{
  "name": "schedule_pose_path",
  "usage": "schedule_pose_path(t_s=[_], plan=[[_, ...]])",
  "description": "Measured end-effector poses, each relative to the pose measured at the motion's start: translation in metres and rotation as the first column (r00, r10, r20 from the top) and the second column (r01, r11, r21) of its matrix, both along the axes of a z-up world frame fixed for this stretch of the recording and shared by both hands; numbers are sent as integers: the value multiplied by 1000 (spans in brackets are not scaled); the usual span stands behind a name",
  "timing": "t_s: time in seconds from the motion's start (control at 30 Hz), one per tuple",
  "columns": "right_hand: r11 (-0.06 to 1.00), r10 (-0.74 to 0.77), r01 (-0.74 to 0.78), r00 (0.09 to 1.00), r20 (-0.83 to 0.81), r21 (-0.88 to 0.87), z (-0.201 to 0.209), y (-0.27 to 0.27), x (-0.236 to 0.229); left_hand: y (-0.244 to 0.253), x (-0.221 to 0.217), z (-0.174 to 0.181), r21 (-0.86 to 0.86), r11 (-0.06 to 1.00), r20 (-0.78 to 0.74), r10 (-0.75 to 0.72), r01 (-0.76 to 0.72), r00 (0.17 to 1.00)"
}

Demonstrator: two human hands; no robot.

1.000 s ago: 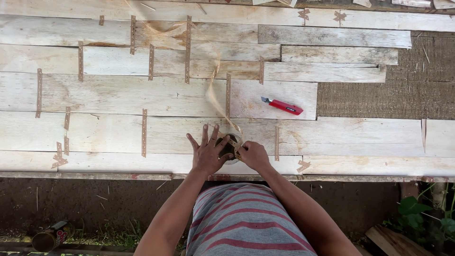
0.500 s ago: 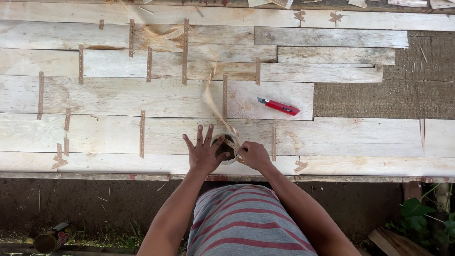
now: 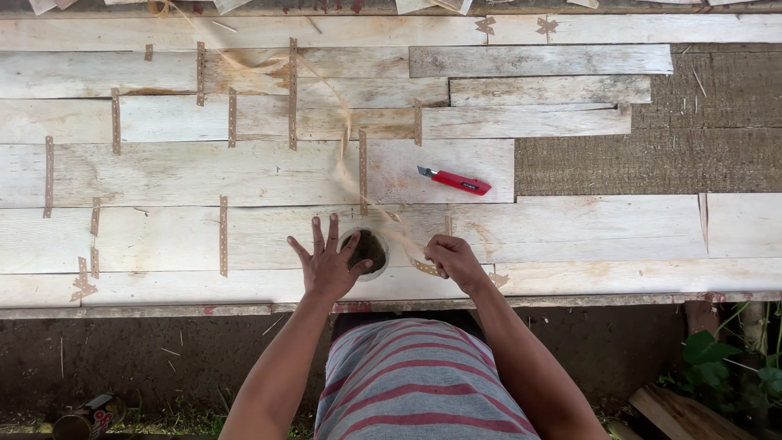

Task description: The person applies a brown paste from a small container onto thin strips of material and places them onto a wooden surface. They use a red utility knife to spread and smooth the paste along the strips. The person repeats this process across multiple sections of the wooden surface.

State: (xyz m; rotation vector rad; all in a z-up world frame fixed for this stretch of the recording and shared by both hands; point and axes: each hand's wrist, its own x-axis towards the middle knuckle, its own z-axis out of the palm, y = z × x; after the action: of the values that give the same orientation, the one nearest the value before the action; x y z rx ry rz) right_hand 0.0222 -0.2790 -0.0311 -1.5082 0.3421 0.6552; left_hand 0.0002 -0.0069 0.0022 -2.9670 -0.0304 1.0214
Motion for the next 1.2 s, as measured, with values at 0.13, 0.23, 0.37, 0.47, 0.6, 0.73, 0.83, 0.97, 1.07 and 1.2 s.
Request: schedule_pose_path(t_s=[0.13, 0.23, 0.37, 0.47, 0.6, 0.73, 0.83, 0.97, 1.07, 1.2], plan=[[979, -106, 91, 991, 76, 182, -3, -4, 9, 0, -14, -66, -139, 988, 533, 15, 71, 846], [937, -240, 192, 961, 140, 291, -12, 5, 17, -21, 4, -65, -390, 909, 716, 198, 148, 670], [916, -293, 226, 941, 168, 333, -12, 19, 30, -46, 52, -42, -891, 404, 115, 640, -206, 759], [903, -287, 210, 945, 160, 375, -16, 29, 36, -54, 86, -32, -838, -216, -522, 584, -500, 622], [877, -282, 202, 951, 127, 436, -14, 42, 44, -57, 127, -41, -462, -646, -886, 301, -608, 354], [871, -307, 225, 944, 125, 438, -31, 50, 55, -46, 169, -67, -460, -716, -880, 293, -524, 373], [882, -322, 259, 941, 101, 393, -36, 58, 71, -32, 204, -65, -552, -703, -829, 402, -449, 390], [879, -383, 336, 920, 81, 339, -31, 73, 95, -18, 250, -57, -689, -578, -722, 496, -437, 482], [864, -433, 397, 900, 54, 308, -28, 84, 111, -13, 279, -63, -752, -464, -659, 505, -468, 558], [853, -478, 453, 877, 40, 259, -32, 92, 136, -8, 318, -72, -816, -314, -577, 468, -485, 669]])
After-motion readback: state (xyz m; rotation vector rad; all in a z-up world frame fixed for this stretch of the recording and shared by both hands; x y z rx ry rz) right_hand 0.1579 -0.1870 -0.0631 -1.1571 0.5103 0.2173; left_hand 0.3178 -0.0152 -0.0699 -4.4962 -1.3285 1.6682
